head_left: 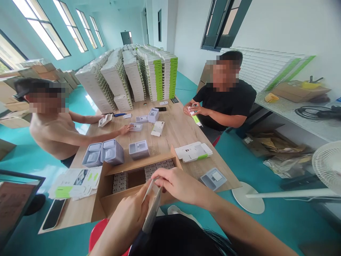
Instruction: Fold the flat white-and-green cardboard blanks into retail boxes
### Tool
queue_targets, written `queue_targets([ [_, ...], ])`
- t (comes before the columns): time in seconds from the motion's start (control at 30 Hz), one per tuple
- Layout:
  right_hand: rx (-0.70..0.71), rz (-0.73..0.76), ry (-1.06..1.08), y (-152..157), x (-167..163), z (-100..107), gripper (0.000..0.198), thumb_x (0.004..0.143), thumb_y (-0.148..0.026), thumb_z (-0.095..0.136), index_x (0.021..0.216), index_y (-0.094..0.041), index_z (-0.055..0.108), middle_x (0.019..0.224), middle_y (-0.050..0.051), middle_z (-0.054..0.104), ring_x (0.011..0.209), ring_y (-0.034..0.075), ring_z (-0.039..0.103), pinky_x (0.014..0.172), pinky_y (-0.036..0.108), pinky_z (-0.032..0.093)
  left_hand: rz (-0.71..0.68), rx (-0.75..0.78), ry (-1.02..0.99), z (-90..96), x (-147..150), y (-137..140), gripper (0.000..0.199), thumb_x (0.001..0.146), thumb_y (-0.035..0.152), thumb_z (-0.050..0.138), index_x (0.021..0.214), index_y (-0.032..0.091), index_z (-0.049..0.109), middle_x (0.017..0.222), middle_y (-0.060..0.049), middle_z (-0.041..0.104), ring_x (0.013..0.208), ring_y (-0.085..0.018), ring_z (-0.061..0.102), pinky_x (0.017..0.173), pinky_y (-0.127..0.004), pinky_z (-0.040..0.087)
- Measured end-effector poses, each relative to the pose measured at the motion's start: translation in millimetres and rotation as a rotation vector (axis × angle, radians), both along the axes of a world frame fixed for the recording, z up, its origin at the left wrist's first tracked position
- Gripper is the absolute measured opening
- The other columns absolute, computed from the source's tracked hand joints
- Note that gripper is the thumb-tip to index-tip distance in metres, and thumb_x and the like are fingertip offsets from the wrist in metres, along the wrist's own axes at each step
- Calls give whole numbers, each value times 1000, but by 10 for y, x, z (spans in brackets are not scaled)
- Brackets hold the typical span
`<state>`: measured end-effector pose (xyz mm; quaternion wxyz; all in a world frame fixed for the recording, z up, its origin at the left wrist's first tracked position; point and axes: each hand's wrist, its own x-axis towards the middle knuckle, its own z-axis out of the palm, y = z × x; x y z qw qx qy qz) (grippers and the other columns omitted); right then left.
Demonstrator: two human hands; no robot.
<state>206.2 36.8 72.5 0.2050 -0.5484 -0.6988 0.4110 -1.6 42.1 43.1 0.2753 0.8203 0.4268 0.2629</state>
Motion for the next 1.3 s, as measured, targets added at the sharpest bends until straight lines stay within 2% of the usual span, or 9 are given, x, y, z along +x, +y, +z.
queue_targets([
  [0.07,90,-181,67,-91,-54,22,29,108,-30,45,112,-20,71,97,5,79,92,20,74,77,27,51,54,-214,335,-77,43,-20,56,98,25,38,153,15,47,77,-7,83,64,-28,79,50,-28,49],
  [0.13,208,-272,50,-174,-153,59,32,108,-31,41,111,-19,71,107,8,77,99,21,72,84,30,53,121,-311,541,-99,95,-36,67,96,19,37,162,9,25,94,-14,84,82,-30,81,63,-31,54],
  [0.2,224,-261,-80,-204,-270,104,28,105,-23,45,111,-17,72,114,9,76,109,23,69,93,33,52,130,-316,622,-68,161,-45,72,94,15,38,163,8,18,109,-18,82,94,-31,80,72,-33,56],
  [0.37,5,-41,-565,-13,-457,188,31,102,-14,46,107,-13,77,110,14,79,110,29,72,96,41,54,135,-345,702,57,326,-44,65,96,10,31,161,8,26,134,-22,72,113,-31,75,85,-39,58],
  [0.57,-46,-18,-694,232,-533,102,23,90,-3,59,99,-11,79,99,19,81,104,30,76,88,38,55,108,-281,650,-61,346,-59,64,95,10,34,159,10,33,139,-18,70,114,-32,74,86,-40,60],
  [0.73,-49,-26,-727,235,-537,87,26,93,-5,55,96,-12,79,95,20,81,101,30,78,85,36,54,115,-221,599,-144,298,-42,63,94,11,35,158,9,35,132,-20,74,109,-30,76,81,-37,60],
  [1.03,-88,-3,-689,176,-346,113,36,95,-6,45,101,-12,80,98,18,81,96,32,78,72,33,52,108,-194,519,-57,282,-23,54,101,17,29,151,15,48,117,-14,81,101,-29,79,78,-35,58],
  [1.2,-81,-26,-600,154,-263,188,46,104,-21,37,92,-16,81,90,12,82,85,24,77,63,28,44,129,-179,458,-75,269,-15,54,101,19,29,151,16,49,123,-13,79,106,-30,78,81,-39,60],
  [1.3,-105,-54,-572,184,-247,206,38,102,-23,46,89,-18,81,87,10,81,81,23,76,59,28,39,96,-154,459,-60,281,-30,53,101,17,30,150,16,51,124,-12,79,103,-31,78,79,-41,60],
])
